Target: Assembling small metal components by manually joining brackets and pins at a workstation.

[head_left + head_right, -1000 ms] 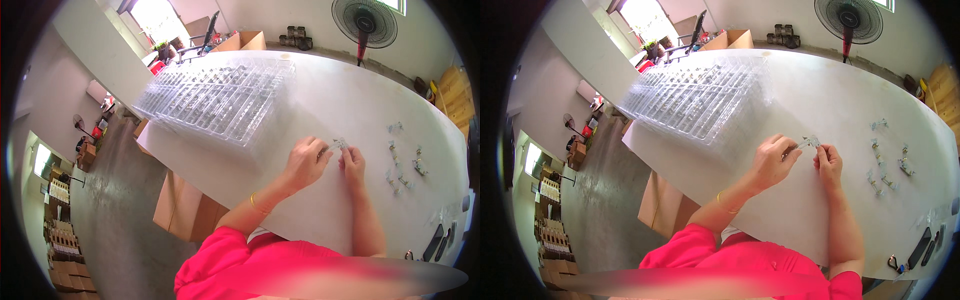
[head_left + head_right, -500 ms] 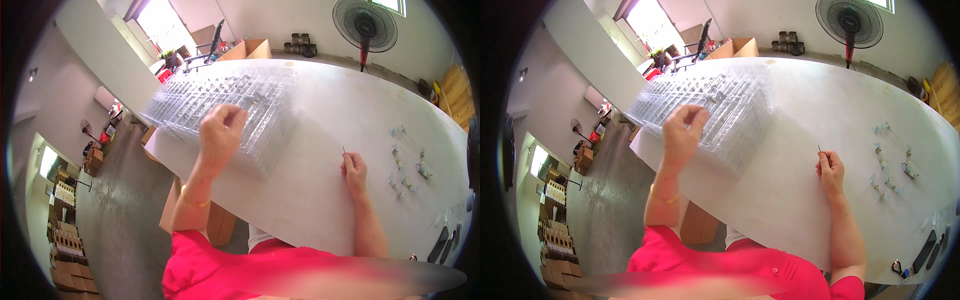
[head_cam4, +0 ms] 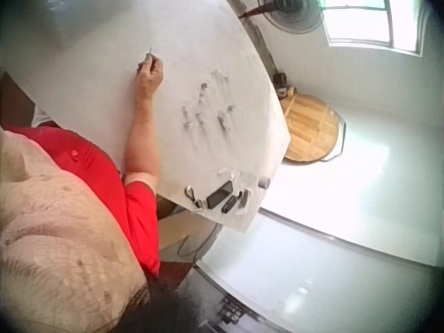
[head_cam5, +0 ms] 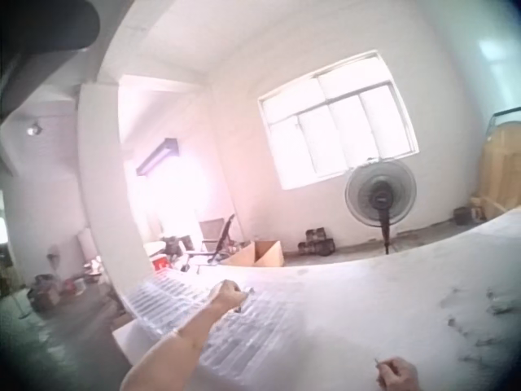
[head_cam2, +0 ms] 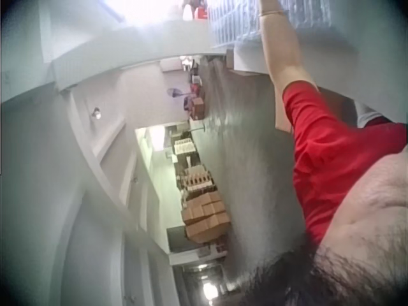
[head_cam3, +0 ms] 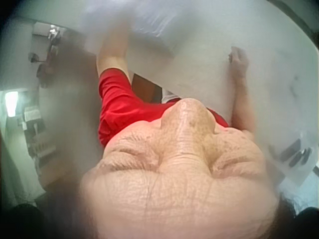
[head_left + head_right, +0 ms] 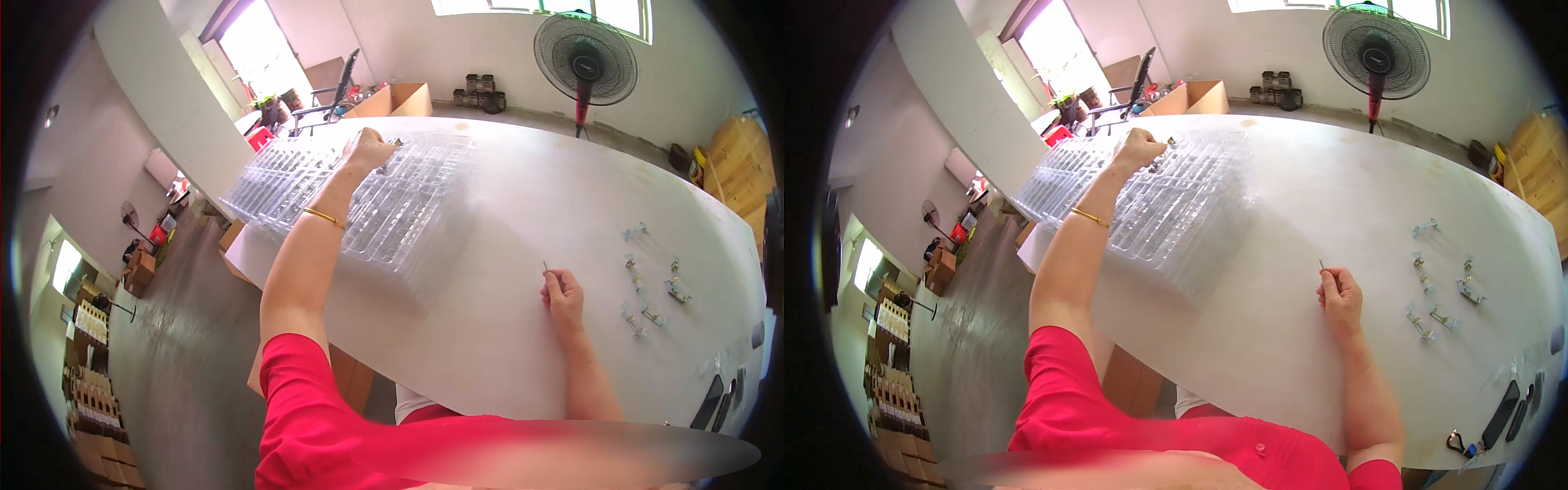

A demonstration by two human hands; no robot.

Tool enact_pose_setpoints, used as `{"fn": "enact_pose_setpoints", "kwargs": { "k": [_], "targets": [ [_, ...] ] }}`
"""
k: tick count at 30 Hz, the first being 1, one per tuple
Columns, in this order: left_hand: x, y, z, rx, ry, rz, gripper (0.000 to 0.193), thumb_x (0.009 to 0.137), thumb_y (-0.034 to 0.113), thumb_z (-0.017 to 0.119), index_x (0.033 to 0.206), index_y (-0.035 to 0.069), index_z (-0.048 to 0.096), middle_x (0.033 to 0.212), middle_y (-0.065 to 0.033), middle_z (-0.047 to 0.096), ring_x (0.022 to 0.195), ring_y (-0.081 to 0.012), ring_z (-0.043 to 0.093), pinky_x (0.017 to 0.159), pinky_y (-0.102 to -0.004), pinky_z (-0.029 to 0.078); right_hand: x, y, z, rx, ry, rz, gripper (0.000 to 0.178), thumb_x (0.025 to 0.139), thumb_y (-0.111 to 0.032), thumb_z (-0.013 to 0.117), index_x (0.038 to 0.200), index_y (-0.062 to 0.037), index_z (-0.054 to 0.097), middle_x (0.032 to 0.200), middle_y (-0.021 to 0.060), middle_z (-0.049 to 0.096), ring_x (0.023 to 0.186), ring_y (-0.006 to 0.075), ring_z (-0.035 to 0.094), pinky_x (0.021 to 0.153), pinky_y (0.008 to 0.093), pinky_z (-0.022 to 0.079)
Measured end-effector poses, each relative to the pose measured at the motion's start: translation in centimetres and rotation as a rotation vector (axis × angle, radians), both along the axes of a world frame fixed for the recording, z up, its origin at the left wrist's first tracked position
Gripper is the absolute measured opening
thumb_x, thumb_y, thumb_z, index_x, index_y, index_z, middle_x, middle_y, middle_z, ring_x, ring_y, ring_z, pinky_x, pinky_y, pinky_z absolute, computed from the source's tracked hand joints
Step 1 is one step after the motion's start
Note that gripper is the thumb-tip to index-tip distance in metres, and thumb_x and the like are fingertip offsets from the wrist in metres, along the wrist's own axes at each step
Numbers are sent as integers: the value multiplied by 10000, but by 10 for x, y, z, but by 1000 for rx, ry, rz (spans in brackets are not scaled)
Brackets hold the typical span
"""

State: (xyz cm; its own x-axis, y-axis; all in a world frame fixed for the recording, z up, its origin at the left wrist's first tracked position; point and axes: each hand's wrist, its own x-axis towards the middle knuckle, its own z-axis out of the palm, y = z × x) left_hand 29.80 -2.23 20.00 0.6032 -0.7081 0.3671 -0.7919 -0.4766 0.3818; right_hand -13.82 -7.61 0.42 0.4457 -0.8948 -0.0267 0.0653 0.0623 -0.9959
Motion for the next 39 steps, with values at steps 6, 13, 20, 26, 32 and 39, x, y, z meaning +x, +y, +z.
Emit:
{"fn": "enact_pose_setpoints", "kwargs": {
  "k": [6, 13, 20, 26, 32, 39],
  "targets": [
    [8, -28, -12, 116, -16, 1, 274, 696, 297, 697, 708, 23, 686, 629, -122, 661, 602, -191, 652, 623, -329, 513, 4, -1, 10, -18, 35, 13, 128, 1001, -164, 568, 982, -54, 630, 706, -21, 573, 620, 51, 506, 556, 219, 431],
    [-14, -25, -10, 189, -152, 18, 348, 697, 326, 687, 756, -16, 698, 702, -190, 684, 697, -280, 682, 693, -402, 526, -1, 3, 7, -7, 24, 13, 133, 999, -166, 571, 979, -48, 628, 700, -20, 572, 616, 52, 505, 554, 224, 427],
    [-32, -32, 0, 318, -138, -4, 339, 734, 312, 681, 778, -21, 725, 801, -264, 696, 827, -375, 703, 787, -471, 527, -5, 6, 4, -121, 141, -76, 153, 967, -180, 600, 956, -36, 653, 690, 19, 614, 625, 88, 551, 577, 253, 451],
    [-147, -38, 37, 119, -289, -363, 269, 809, 238, 689, 805, -31, 681, 725, -205, 664, 698, -317, 665, 678, -420, 505, 11, -2, -4, -318, 156, -51, 167, 950, -191, 619, 963, -31, 665, 683, 43, 628, 624, 112, 564, 587, 290, 461],
    [-272, -95, -24, 39, -170, -867, 162, 837, 161, 679, 871, 3, 682, 851, -182, 655, 777, -313, 636, 728, -388, 502, 8, -1, -17, -483, 149, -41, 135, 931, -160, 626, 966, -33, 655, 703, 105, 633, 637, 190, 607, 597, 336, 473],
    [-378, -147, -106, 211, -193, -1134, 216, 869, 95, 633, 1074, 30, 655, 1157, -135, 632, 1107, -311, 593, 933, -396, 483, 4, 6, -18, -555, 150, -34, 137, 924, -169, 588, 1000, -70, 643, 846, 192, 669, 809, 403, 643, 732, 473, 500]
  ]
}}
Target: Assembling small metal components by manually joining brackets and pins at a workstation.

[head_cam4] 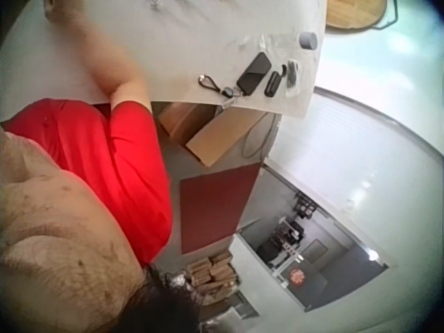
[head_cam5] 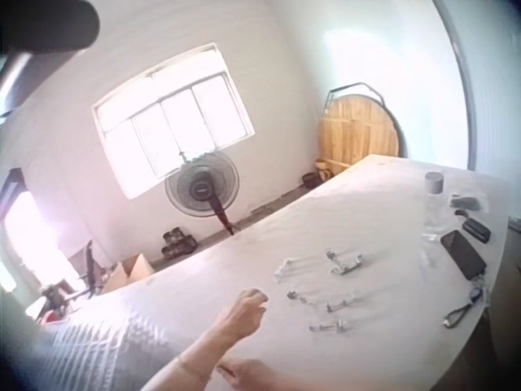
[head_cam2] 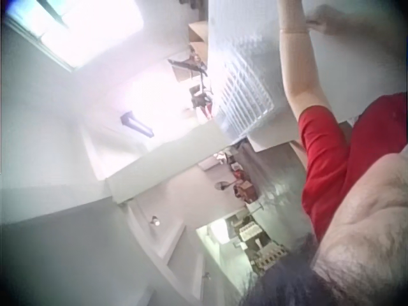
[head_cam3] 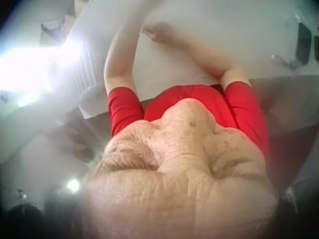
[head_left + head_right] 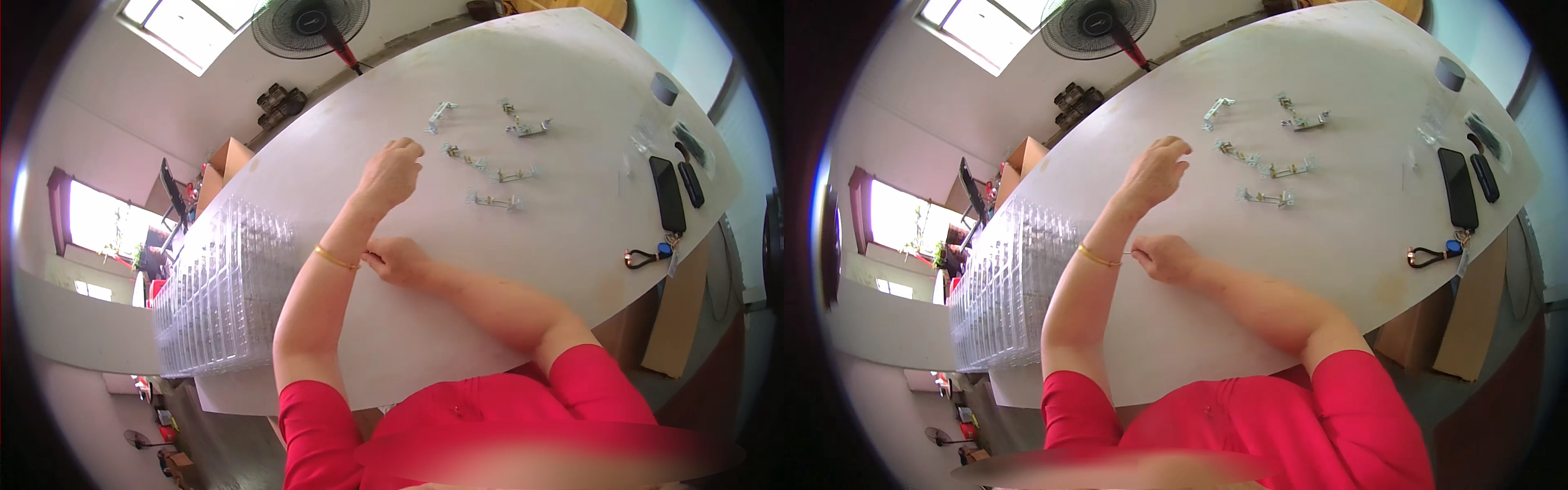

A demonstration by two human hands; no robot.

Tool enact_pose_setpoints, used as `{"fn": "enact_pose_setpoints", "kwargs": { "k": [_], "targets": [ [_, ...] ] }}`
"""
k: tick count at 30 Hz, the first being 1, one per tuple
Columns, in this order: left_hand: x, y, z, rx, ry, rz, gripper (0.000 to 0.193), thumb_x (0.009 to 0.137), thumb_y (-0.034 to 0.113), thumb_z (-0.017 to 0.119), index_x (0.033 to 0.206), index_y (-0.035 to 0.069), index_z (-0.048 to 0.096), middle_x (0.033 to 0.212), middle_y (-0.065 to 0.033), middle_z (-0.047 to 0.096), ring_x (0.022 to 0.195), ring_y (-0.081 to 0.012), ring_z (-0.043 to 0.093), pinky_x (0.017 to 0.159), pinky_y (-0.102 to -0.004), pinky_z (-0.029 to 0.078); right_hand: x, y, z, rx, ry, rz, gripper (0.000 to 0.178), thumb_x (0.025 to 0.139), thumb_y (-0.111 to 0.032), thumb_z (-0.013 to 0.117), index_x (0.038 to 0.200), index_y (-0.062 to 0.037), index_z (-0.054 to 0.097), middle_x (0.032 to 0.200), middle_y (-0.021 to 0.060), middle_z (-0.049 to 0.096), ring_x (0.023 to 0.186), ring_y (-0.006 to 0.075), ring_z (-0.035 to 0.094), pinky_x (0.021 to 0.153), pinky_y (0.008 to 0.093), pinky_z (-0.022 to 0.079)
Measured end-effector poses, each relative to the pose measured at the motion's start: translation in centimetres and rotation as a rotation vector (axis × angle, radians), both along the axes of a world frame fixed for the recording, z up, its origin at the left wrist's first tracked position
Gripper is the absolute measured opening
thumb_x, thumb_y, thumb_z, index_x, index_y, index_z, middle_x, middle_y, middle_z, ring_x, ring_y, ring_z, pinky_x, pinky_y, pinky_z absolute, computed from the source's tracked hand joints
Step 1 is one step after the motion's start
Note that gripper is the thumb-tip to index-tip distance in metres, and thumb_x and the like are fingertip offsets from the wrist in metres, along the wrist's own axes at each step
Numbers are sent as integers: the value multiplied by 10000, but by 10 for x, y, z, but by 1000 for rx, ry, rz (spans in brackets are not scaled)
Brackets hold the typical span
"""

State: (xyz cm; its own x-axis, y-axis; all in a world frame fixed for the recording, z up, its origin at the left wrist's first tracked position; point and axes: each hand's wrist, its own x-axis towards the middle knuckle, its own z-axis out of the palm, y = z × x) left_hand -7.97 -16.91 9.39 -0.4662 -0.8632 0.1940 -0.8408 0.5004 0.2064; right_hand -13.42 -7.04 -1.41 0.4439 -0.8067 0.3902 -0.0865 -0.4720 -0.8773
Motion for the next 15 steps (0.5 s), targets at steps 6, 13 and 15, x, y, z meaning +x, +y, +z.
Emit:
{"fn": "enact_pose_setpoints", "kwargs": {
  "k": [6, 13, 15],
  "targets": [
    [-61, -30, -37, -3, -94, -193, 321, 869, 56, 628, 1189, 69, 604, 1240, -77, 602, 1233, -269, 520, 1021, -402, 425, 7, -5, -3, 56, 144, 124, 231, 923, -197, 575, 1107, -67, 628, 1064, 186, 681, 1009, 368, 634, 860, 442, 501],
    [-78, -47, -49, 81, -379, -159, 95, 907, 117, 574, 960, 79, 642, 1079, -96, 675, 1096, -294, 598, 980, -417, 413, 6, -3, -2, 244, -190, 171, 137, 882, -153, 687, 958, -65, 616, 995, 52, 620, 952, 149, 524, 802, 337, 474],
    [-72, -43, -52, 87, -350, -140, 97, 911, 127, 558, 918, 64, 631, 1040, -112, 680, 1054, -308, 611, 981, -426, 413, 9, -5, -11, 205, -227, 166, 158, 871, -153, 696, 968, -58, 615, 1025, 70, 634, 978, 159, 544, 808, 341, 477]
  ]
}}
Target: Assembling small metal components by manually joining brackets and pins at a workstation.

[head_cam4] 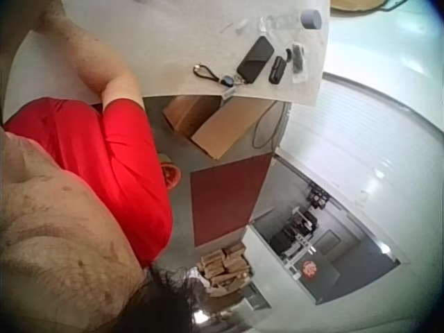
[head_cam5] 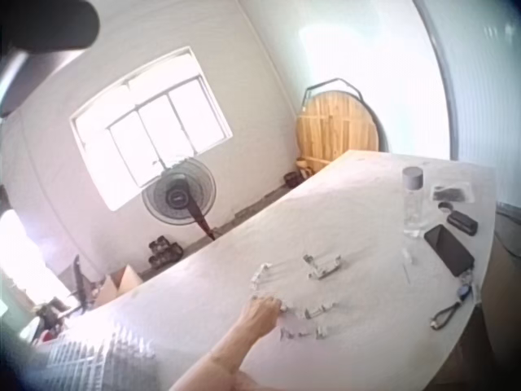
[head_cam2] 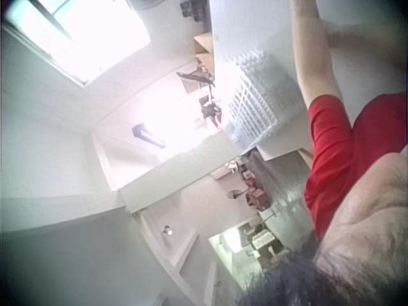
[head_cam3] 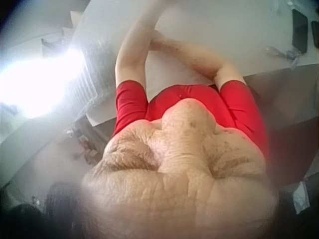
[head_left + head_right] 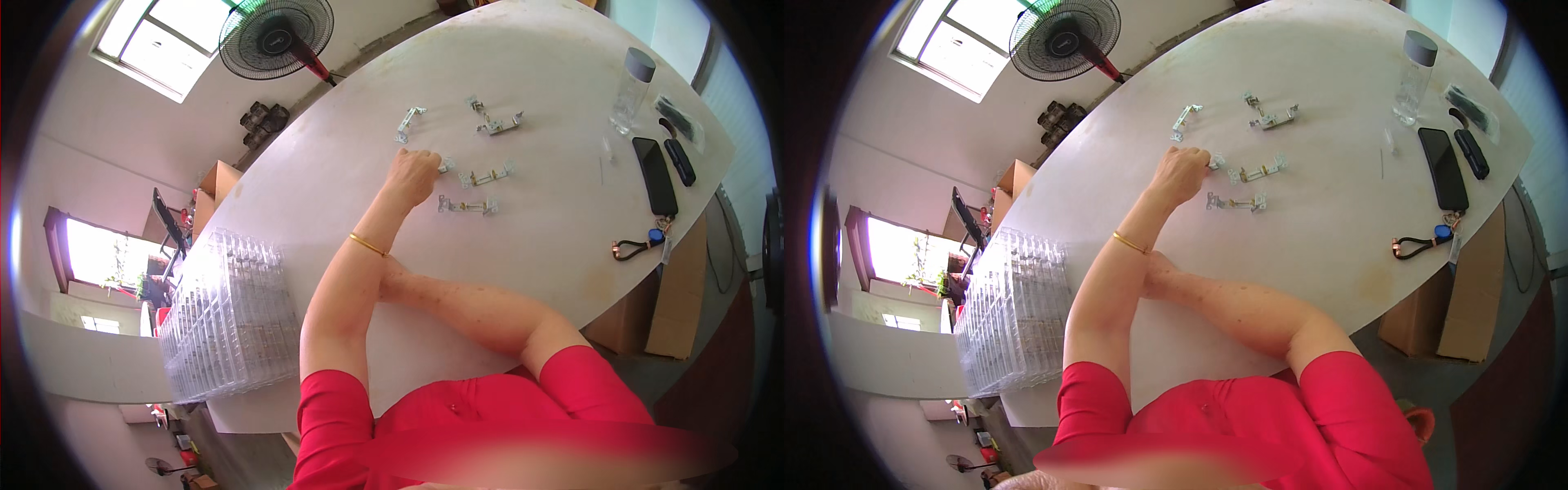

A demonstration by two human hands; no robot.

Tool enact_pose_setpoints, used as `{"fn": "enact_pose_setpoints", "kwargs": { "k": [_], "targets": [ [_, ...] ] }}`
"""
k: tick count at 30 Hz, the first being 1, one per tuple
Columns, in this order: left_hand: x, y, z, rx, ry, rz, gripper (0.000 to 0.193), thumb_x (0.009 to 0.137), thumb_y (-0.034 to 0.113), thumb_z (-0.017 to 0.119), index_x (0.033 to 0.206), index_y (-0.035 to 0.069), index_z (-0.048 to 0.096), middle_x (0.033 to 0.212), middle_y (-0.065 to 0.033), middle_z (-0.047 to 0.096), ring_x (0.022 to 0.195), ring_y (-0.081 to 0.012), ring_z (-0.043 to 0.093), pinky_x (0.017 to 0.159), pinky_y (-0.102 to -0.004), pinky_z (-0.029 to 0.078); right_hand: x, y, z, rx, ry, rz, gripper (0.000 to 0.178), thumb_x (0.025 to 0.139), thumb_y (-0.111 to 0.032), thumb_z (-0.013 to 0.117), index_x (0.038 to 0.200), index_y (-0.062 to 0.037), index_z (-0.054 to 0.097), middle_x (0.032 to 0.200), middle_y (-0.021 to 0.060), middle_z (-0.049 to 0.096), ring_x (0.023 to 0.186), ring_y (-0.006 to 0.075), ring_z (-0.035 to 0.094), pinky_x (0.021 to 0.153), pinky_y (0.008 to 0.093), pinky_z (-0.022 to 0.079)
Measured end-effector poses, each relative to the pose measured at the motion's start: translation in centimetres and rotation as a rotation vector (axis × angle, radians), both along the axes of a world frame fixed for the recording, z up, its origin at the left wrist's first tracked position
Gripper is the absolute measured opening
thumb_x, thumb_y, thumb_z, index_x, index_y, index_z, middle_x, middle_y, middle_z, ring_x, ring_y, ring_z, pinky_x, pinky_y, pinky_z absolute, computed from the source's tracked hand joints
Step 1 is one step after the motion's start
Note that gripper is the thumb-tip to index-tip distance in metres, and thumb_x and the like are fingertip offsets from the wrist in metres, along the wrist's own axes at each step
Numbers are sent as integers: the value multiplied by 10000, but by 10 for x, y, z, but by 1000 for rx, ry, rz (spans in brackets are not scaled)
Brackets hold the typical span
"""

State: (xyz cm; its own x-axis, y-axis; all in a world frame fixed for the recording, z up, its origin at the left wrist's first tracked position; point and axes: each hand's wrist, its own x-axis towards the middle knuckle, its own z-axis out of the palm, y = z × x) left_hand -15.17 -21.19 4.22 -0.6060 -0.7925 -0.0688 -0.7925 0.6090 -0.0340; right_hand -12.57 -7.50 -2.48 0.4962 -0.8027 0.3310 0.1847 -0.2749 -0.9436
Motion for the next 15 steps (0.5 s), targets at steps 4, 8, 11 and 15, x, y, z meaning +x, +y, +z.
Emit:
{"fn": "enact_pose_setpoints", "kwargs": {
  "k": [4, 8, 11, 15],
  "targets": [
    [36, 16, 4, -58, 171, 161, 85, 882, 97, 576, 919, 32, 617, 944, -144, 689, 921, -341, 647, 857, -436, 468, 2, 0, -1, -191, 330, -66, 226, 912, -246, 604, 1055, -77, 649, 1013, 186, 687, 966, 371, 647, 831, 443, 516],
    [81, 43, 29, 15, 763, 408, 148, 892, 134, 607, 910, -11, 583, 842, -144, 697, 779, -249, 694, 679, -372, 529, -9, 5, 18, -181, 236, -185, 173, 916, -212, 593, 989, -68, 656, 883, 191, 688, 830, 384, 664, 750, 457, 519],
    [121, 74, 43, 97, 1120, 498, 152, 907, 130, 630, 920, -13, 582, 783, -104, 681, 754, -120, 675, 639, -255, 523, -5, 4, 19, -123, 286, -135, 164, 919, -201, 590, 968, -65, 668, 860, 193, 683, 808, 367, 667, 732, 450, 516],
    [147, 123, 70, 67, 1348, 620, 105, 938, 80, 631, 933, -12, 581, 887, -102, 688, 781, -140, 687, 685, -242, 544, -7, -3, 16, 44, 206, -167, 186, 933, -202, 588, 980, -44, 673, 792, 166, 676, 739, 326, 666, 693, 421, 514]
  ]
}}
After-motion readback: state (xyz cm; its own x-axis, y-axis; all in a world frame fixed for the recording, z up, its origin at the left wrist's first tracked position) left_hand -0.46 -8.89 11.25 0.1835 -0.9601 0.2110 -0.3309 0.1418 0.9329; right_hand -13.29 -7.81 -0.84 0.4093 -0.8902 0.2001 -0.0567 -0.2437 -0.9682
